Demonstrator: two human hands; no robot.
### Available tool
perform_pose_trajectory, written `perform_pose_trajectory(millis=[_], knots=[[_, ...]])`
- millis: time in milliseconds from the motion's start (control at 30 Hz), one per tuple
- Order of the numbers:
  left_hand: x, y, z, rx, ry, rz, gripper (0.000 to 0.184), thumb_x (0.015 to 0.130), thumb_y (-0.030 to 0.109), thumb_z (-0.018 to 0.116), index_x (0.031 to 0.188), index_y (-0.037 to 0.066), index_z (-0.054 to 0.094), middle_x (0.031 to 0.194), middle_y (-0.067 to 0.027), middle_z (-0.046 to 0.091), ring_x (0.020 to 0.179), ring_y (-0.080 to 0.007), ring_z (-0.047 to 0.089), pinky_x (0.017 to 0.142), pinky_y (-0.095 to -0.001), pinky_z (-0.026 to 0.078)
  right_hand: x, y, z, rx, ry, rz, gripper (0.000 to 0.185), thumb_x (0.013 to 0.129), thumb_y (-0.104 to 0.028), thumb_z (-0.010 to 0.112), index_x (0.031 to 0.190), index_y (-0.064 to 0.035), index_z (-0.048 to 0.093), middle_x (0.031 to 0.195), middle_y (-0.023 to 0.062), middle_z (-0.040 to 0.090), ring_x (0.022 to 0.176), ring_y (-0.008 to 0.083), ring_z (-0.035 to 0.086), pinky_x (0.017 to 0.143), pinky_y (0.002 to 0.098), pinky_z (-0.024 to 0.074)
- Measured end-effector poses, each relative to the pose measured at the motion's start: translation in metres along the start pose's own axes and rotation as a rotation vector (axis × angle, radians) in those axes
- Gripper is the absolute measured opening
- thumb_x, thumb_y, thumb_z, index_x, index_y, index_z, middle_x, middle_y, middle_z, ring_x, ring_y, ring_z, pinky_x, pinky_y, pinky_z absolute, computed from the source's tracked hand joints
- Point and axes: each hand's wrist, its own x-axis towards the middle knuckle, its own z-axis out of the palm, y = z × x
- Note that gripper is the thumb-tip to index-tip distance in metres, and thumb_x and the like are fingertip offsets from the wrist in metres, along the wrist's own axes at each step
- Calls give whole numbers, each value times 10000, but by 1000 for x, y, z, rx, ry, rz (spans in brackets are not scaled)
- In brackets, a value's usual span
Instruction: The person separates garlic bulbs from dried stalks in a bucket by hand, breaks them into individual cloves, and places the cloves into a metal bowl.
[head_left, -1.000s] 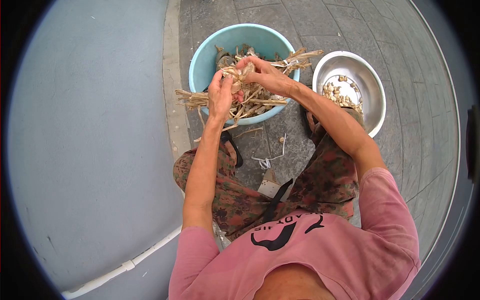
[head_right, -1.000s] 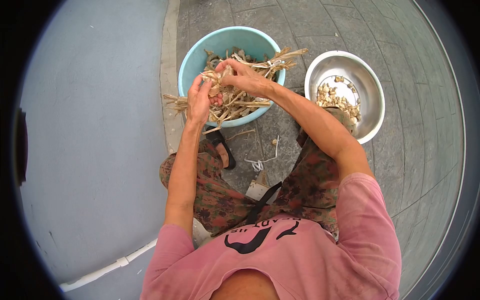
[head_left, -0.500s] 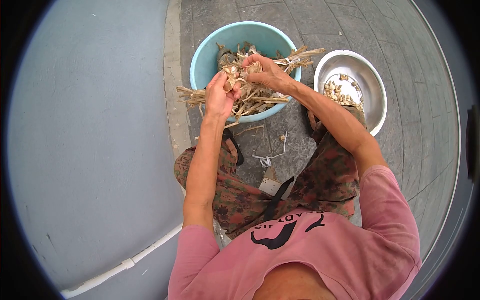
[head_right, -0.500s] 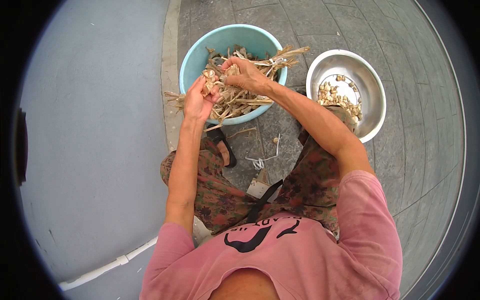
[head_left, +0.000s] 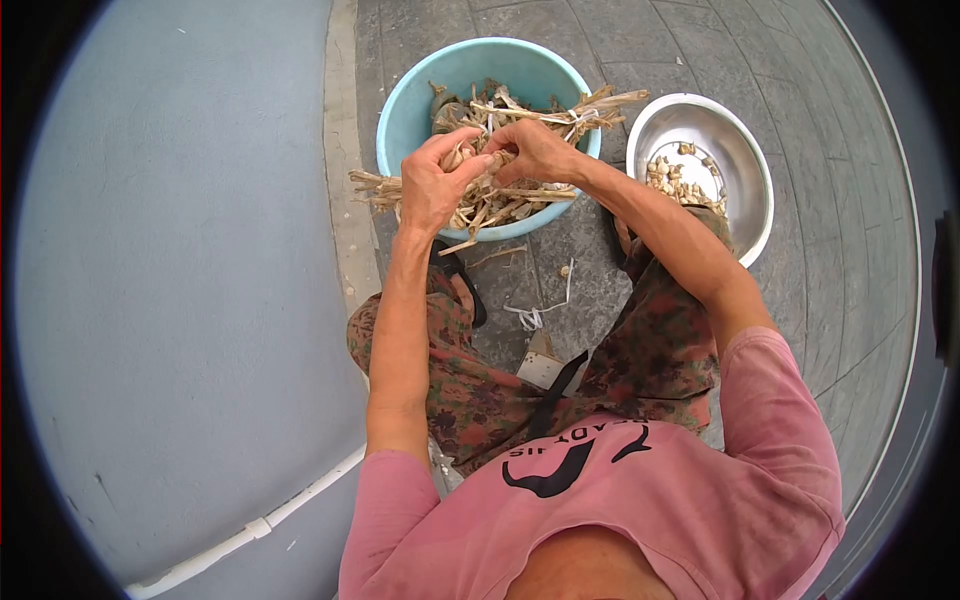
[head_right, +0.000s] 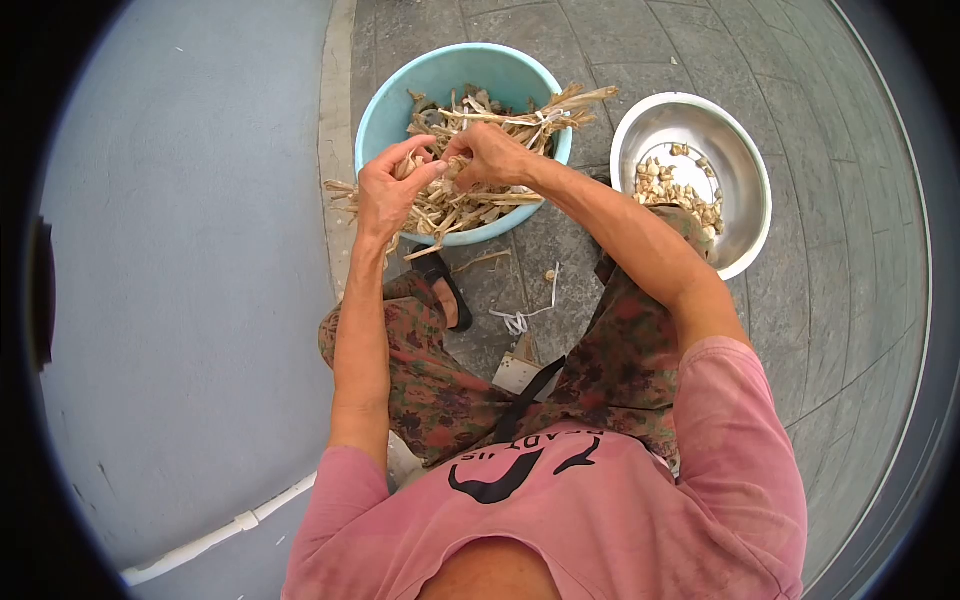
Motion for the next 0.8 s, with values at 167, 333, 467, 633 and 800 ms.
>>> perform_pose_trajectory(millis=[167, 333, 467, 633, 800], knots=[[3, -8, 9, 174, 0, 49, 131, 720, 147, 666, 755, 22, 646, 696, 20, 564, 549, -60, 481, 477, -215, 376, 2, 0, 4, 12, -14, 3, 293, 567, -125, 744, 801, 1, 620, 707, 70, 577, 638, 183, 548, 588, 324, 429], [1, -16, 6, -357, 179, -307, 130, 728, 145, 662, 801, 41, 635, 602, 36, 536, 456, -38, 437, 396, -191, 323, -2, 1, 1, 360, 2, 88, 225, 692, -121, 712, 821, -5, 569, 718, 60, 595, 632, 120, 559, 541, 260, 446], [1, -17, 12, -262, 117, -192, 172, 734, 162, 672, 804, 10, 631, 598, 6, 546, 480, -50, 485, 385, -186, 357, -3, -4, -8, 283, -17, 90, 188, 736, -130, 692, 815, -5, 575, 674, 48, 592, 598, 92, 554, 507, 224, 437], [4, -21, 5, -345, -44, -285, 266, 735, 191, 692, 901, 1, 607, 692, -32, 580, 461, -58, 482, 359, -175, 336, -5, -8, -10, 361, -50, 71, 216, 733, -146, 700, 859, -5, 595, 673, 33, 601, 581, 82, 550, 527, 215, 447], [1, -18, 3, -789, -27, -529, 290, 758, 180, 672, 985, 29, 573, 703, -29, 580, 447, -86, 481, 340, -196, 319, -5, -3, -14, 628, -68, 59, 208, 741, -99, 680, 902, 6, 600, 735, 56, 627, 621, 89, 573, 545, 200, 476]])
